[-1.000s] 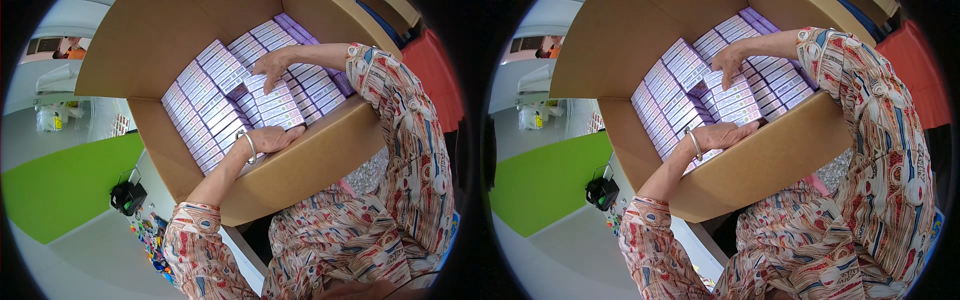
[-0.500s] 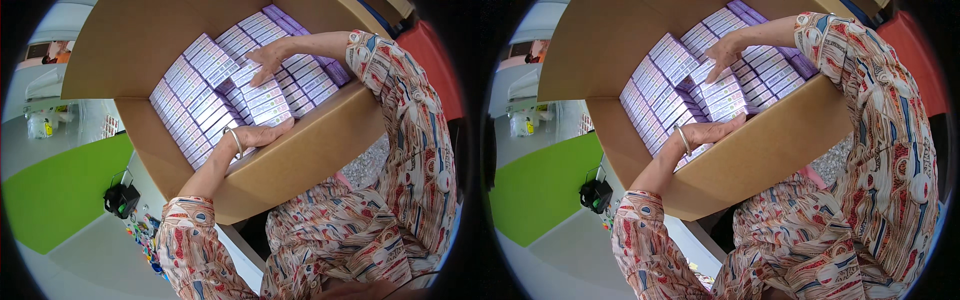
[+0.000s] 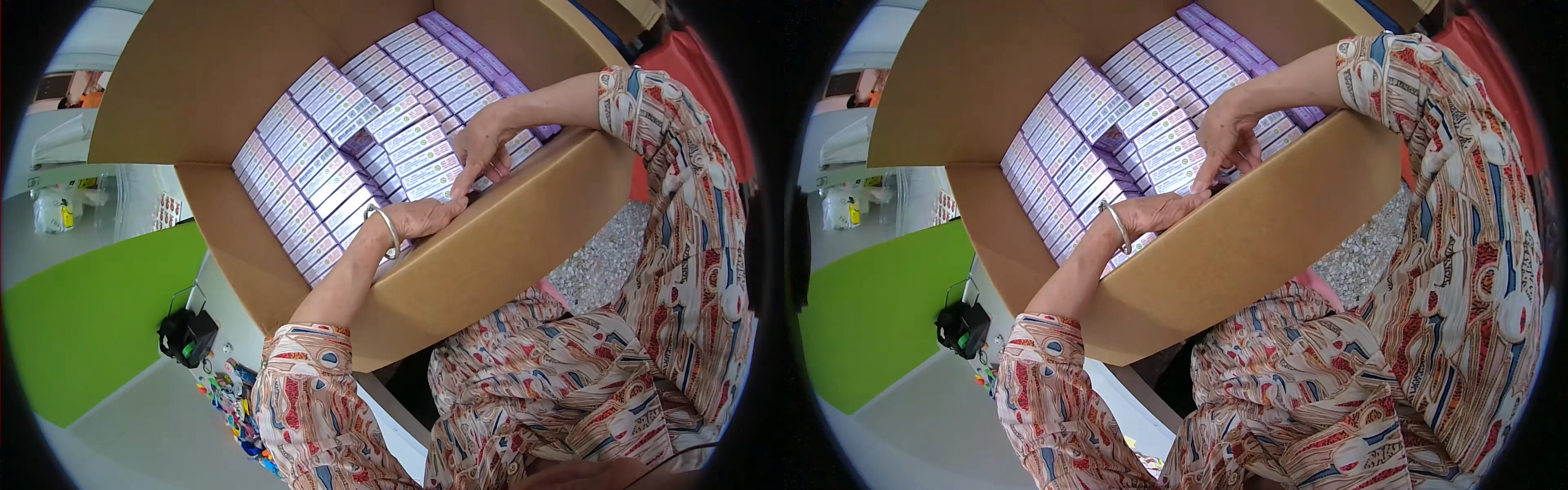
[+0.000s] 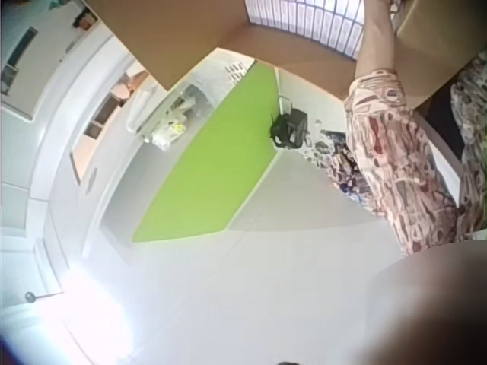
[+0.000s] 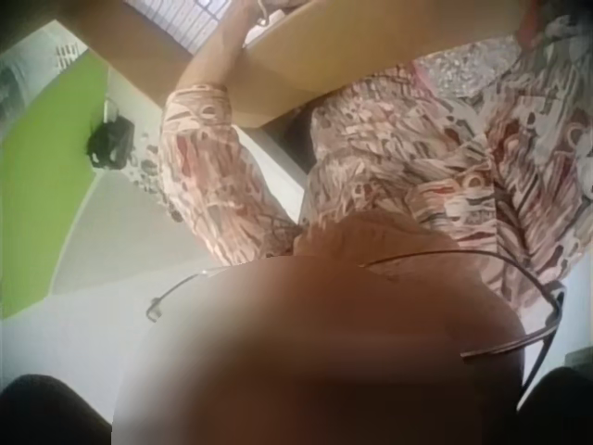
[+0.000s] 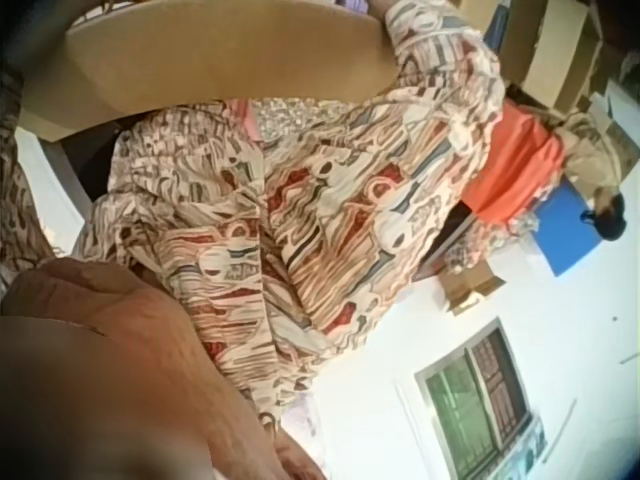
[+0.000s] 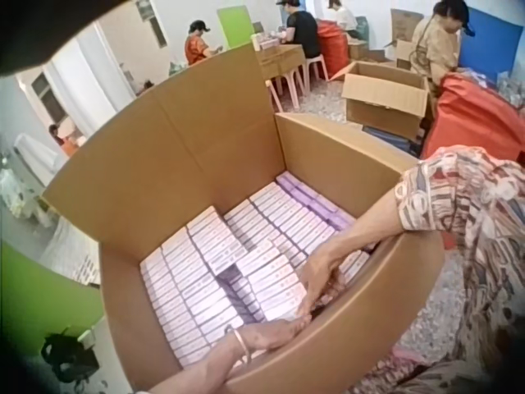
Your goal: Sorting small colorful candy packets into purple boxes and placing those boxes into a larger shipping carton.
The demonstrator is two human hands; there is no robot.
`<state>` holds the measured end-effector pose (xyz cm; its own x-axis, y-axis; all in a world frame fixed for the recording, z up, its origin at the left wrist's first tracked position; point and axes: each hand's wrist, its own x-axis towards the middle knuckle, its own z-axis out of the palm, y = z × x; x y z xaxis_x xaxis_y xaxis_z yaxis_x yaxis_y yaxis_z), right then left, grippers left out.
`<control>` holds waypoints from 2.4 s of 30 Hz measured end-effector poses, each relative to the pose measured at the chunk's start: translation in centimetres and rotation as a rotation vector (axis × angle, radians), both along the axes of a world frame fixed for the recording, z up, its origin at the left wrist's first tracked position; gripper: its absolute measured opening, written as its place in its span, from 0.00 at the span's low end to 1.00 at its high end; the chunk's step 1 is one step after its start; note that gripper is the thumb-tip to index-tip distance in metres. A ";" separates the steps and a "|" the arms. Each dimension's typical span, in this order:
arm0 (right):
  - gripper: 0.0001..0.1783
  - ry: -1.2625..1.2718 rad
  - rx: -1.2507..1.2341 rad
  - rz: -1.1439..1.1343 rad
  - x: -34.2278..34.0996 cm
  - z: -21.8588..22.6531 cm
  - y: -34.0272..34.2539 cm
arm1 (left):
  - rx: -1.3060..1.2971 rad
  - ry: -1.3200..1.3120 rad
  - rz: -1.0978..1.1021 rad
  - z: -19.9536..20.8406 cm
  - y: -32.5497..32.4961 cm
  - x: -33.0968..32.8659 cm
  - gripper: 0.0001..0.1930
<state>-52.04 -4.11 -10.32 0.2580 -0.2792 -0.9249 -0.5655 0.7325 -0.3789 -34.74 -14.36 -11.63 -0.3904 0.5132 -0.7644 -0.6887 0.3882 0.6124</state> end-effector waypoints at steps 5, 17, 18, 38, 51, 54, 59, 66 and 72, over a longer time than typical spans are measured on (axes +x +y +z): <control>0.38 0.024 -0.088 0.142 0.2 -2.5 0.4 | -0.131 0.221 0.015 -0.6 0.1 0.8 0.33; 0.62 0.072 -0.192 -0.482 -3.4 2.0 -3.0 | -0.348 0.449 0.613 8.2 -3.5 5.4 0.20; 0.62 0.054 -0.219 -0.586 -3.1 2.0 -3.4 | -0.340 0.471 0.714 8.4 -3.0 5.8 0.20; 0.55 -0.350 0.134 -0.531 3.1 0.7 -1.0 | -0.524 0.559 0.842 12.1 -0.4 10.1 0.19; 0.60 -0.548 0.135 -0.608 3.9 0.5 -2.2 | -0.493 0.562 0.884 11.5 -0.7 10.9 0.19; 0.51 -0.561 0.016 -0.698 5.0 2.3 -1.5 | -0.509 0.658 0.842 11.0 -0.5 10.5 0.19; 0.55 -0.527 0.044 -0.698 3.9 2.5 -1.9 | -0.495 0.609 0.816 11.4 -0.6 10.8 0.19; 0.56 -0.024 -0.376 -0.973 0.7 0.1 -4.5 | -0.518 0.625 0.711 12.9 -0.1 10.1 0.20; 0.60 0.373 -0.695 -0.920 1.1 -3.1 -7.9 | -0.523 0.696 0.731 13.4 -0.2 10.9 0.20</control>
